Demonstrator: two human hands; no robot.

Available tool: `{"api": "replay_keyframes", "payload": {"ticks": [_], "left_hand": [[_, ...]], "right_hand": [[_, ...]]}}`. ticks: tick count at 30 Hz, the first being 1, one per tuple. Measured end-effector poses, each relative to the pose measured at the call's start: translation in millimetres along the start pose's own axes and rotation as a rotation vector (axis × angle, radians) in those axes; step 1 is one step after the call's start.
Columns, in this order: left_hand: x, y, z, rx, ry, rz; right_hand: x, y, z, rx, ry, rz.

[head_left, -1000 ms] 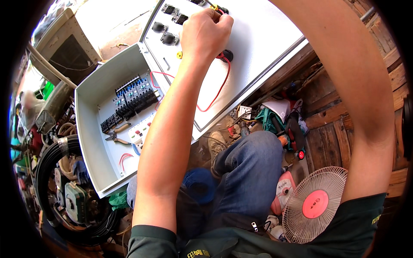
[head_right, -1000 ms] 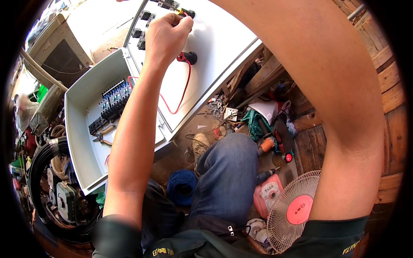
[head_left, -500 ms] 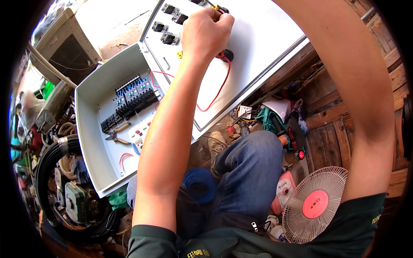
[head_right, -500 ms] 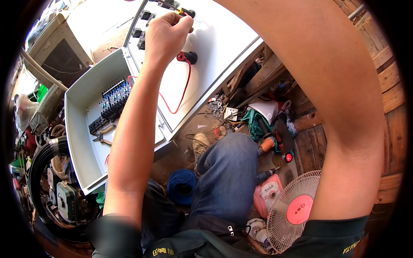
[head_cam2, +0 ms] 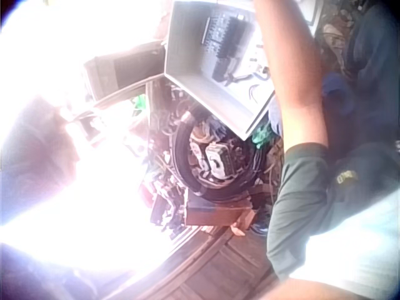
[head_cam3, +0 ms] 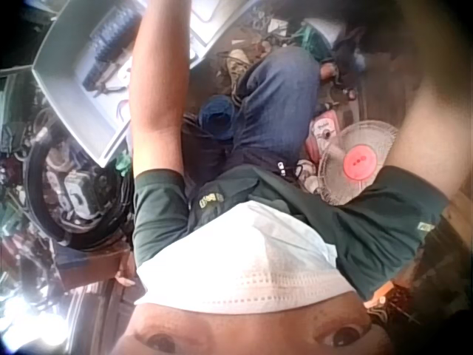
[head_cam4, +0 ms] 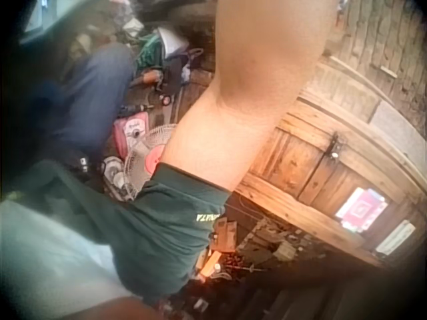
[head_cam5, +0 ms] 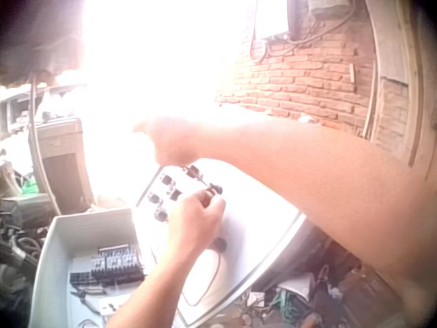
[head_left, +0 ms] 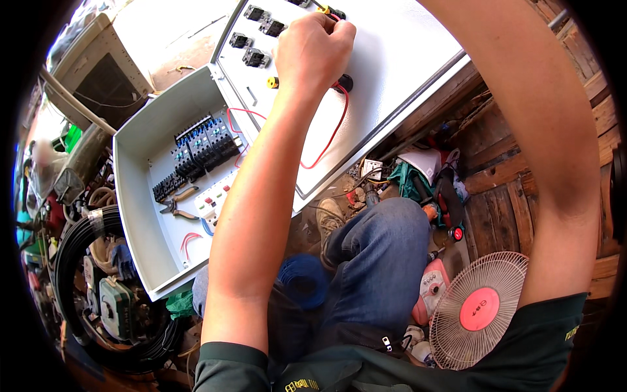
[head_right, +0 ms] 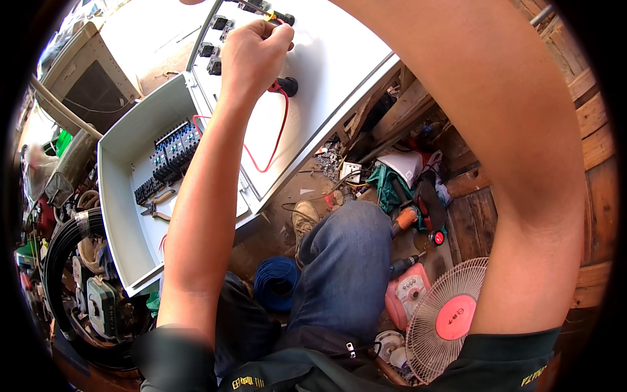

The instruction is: The person strips red wires with pliers and connects them to terminals inside an open electrical box. They use a screwdriver to tighten connections and route wires through the box.

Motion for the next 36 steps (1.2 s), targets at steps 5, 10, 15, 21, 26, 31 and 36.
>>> {"api": "replay_keyframes", "payload": {"ticks": [5,10,15,21,26,31,36], "left_hand": [[3,-3,-7,0.033,0.045,0.019],[3,-3,-6,-0.017,0.031,0.004],[4,-5,-7,-0.081,0.02,0.005],[4,-6,-4,-0.032,-0.008,-0.045],[6,-6,-6,-0.041,-0.024,-0.057],[8,-8,-6,-0.021,-0.033,-0.07],[8,-8,-2,0.024,-0.038,-0.093]], "right_hand": [[11,-1,-1,0.021,0.108,-0.104],[12,12,10,0.016,-0.061,0.061],[14,13,8,0.053,-0.051,-0.015],[5,7,2,0.106,-0.023,-0.034],[5,6,2,0.11,0.022,-0.038],[12,9,4,0.135,-0.037,-0.031],[17,11,15,0.221,-0.003,-0.069]]}}
Point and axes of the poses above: each hand's wrist, its own x-axis away from the middle knuckle, its own y-axis out of the back of the hand, z = x × y, the point moved 6 cm from there along -x, towards the middle knuckle, and after that the axes turned 3 degrees about z, right-handed, at the moved point
